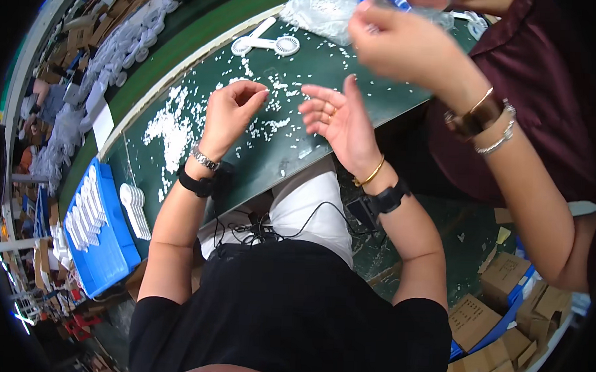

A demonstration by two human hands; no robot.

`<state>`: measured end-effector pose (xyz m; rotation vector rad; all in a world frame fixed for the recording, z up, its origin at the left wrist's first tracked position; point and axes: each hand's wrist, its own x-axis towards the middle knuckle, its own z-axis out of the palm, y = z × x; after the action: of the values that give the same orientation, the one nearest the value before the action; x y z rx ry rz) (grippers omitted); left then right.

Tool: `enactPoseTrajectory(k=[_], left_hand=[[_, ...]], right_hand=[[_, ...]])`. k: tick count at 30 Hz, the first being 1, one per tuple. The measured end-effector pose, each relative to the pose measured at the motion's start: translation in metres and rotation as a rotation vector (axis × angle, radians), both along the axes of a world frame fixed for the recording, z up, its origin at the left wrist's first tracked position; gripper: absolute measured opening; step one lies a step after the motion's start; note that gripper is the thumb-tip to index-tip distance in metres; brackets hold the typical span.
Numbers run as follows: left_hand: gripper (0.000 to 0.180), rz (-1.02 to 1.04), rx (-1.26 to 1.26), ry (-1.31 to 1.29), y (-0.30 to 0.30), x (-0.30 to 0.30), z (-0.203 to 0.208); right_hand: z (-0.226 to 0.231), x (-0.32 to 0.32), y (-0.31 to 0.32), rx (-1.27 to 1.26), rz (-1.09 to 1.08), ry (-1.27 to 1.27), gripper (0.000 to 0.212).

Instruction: Assembling and inspecting handheld electric fans at a factory assembly line.

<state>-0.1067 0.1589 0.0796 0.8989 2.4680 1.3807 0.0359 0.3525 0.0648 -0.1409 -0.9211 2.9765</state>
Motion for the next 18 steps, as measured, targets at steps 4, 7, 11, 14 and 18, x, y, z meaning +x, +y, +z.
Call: enactPoseTrajectory(k=[4, 7, 11, 14, 18], left_hand=[[0.017, -0.017, -0.111, 0.026, -0.024, -0.008, -0.011], [0.018, -0.054, -0.016, -0.180, -0.028, -0.002, -0.004], [0.020, -0.106, 0.058, -0.424, -0.033, 0.009, 0.003], [0.022, -0.134, 0.096, -0.510, -0.036, 0.016, 0.006], [0.025, -0.156, 0.139, -0.549, -0.042, 0.021, 0.009]], right_hand=[[-0.032, 0.007, -0.021, 0.816, -0.132, -0.137, 0.034], [-0.032, -0.001, -0.036, 0.924, -0.207, -0.140, 0.022], [-0.020, -0.014, -0.053, 0.844, -0.258, -0.026, 0.020], [-0.019, -0.018, -0.061, 0.852, -0.285, 0.059, 0.018], [-0.021, -0.019, -0.063, 0.887, -0.295, 0.110, 0.017]])
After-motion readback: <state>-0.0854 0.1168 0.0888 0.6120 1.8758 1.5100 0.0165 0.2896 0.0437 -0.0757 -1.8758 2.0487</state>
